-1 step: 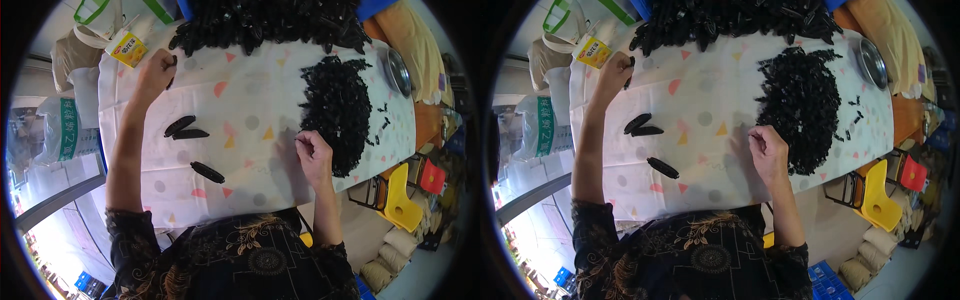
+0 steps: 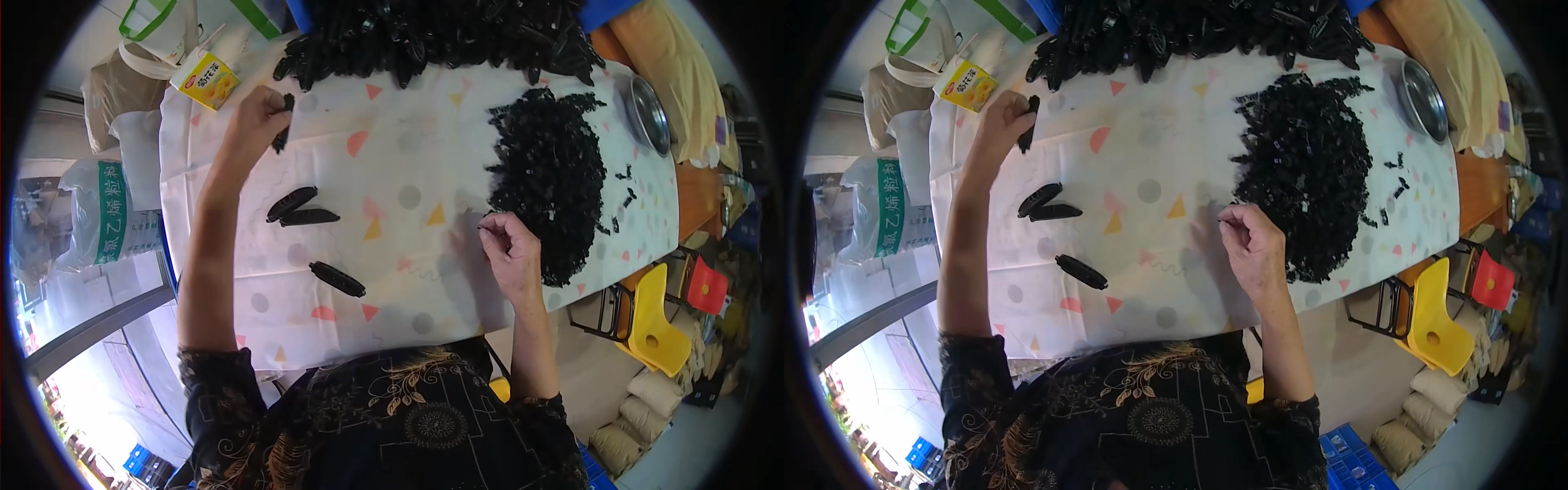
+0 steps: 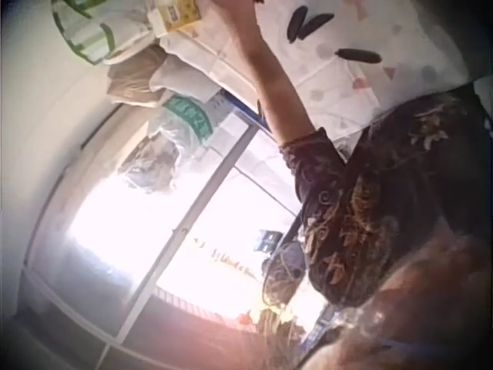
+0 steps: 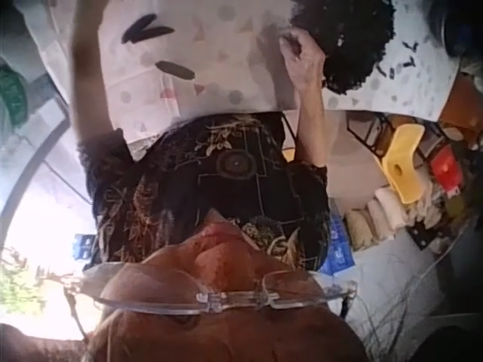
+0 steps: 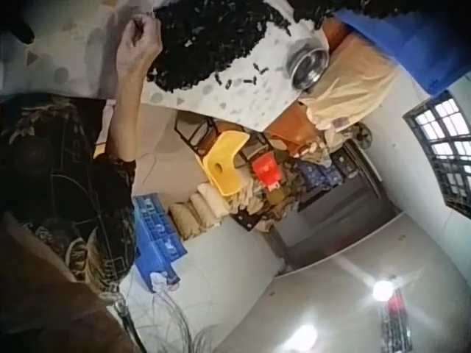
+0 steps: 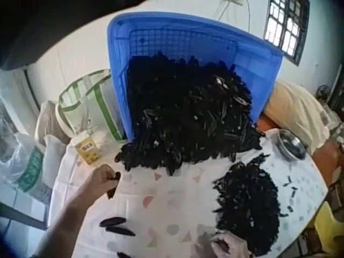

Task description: Assembling small black plastic components by hand at a workbench.

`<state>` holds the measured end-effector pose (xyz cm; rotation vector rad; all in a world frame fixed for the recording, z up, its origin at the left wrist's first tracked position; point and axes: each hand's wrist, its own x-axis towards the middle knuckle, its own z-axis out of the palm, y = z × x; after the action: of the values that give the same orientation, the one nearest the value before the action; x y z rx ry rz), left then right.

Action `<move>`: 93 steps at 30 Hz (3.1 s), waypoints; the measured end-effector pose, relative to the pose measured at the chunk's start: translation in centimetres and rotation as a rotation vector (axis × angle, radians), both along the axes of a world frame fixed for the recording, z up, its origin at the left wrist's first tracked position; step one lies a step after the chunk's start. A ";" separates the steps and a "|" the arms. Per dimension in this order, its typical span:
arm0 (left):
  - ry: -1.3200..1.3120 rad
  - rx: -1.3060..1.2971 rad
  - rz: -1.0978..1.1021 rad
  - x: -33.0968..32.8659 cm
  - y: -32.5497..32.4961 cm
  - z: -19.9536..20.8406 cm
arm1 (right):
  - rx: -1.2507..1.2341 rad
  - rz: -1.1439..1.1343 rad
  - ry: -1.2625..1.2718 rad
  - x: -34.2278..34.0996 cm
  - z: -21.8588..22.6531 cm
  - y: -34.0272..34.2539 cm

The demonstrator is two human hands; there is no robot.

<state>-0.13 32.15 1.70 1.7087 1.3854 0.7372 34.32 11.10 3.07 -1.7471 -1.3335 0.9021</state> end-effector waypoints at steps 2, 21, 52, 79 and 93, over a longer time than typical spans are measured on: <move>-0.448 -0.223 0.002 2.0 -4.5 2.2 | -0.004 0.037 0.027 -0.1 0.3 -0.6; -1.394 -0.985 -0.004 14.7 -17.7 -0.1 | 0.016 -0.091 0.488 -2.5 1.1 -1.2; -1.089 -0.957 -0.041 14.6 -18.0 -1.2 | 0.109 0.771 -0.176 -1.6 3.7 3.0; -0.927 -0.473 -0.221 15.2 -18.7 -0.4 | -0.189 0.064 0.882 -5.0 0.2 1.1; 0.200 0.319 -0.048 5.7 -17.1 2.6 | 0.277 0.337 0.104 -4.3 -2.4 1.1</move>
<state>5.55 15.02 4.30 2.1055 1.4118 0.8112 30.03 12.16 0.72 -1.2712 -1.6268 0.9230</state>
